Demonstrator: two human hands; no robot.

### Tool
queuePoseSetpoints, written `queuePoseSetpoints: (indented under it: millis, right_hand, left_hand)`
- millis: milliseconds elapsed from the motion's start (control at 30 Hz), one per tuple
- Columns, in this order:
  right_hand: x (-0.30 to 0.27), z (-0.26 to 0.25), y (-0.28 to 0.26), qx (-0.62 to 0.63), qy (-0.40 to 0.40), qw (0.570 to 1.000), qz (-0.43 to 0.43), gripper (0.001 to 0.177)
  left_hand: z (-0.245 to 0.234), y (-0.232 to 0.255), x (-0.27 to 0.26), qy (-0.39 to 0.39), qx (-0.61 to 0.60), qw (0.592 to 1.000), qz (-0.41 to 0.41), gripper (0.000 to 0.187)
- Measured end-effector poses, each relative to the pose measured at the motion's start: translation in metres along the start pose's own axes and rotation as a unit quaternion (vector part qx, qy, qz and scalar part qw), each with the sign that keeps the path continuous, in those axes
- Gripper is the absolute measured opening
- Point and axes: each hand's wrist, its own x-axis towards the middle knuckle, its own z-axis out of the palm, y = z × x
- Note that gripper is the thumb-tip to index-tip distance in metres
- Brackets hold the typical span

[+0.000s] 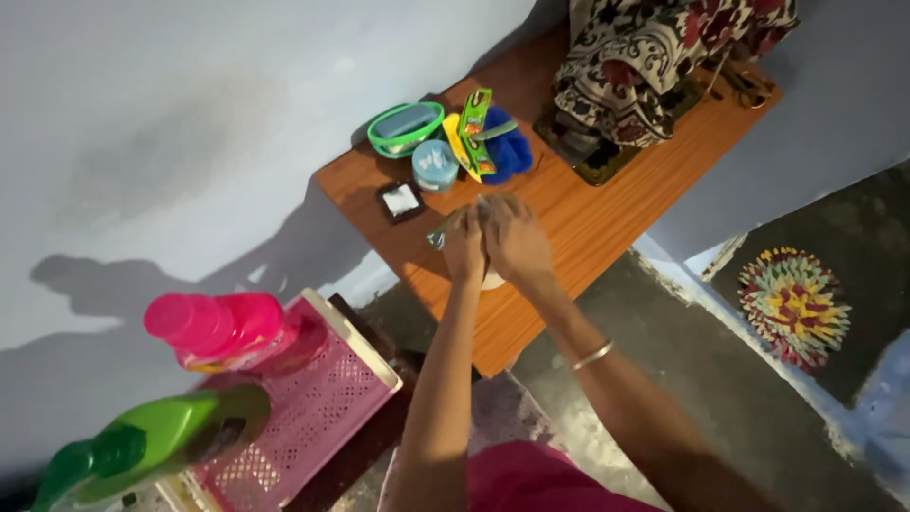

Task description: The person wipes a green detergent bottle with a cloth and places it into a pink plastic basket. Then, the person wipes a white jar with the same cloth and places it back on the wooden table.

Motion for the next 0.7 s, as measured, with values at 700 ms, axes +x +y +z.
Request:
queuePoseSetpoints:
  millis: [700]
  right_hand:
    - [0.027, 0.102, 0.158, 0.131, -0.166, 0.884, 0.418, 0.033]
  left_hand:
    - [-0.035, 0.083, -0.026, -0.028, -0.066, 0.996, 0.053, 0.048]
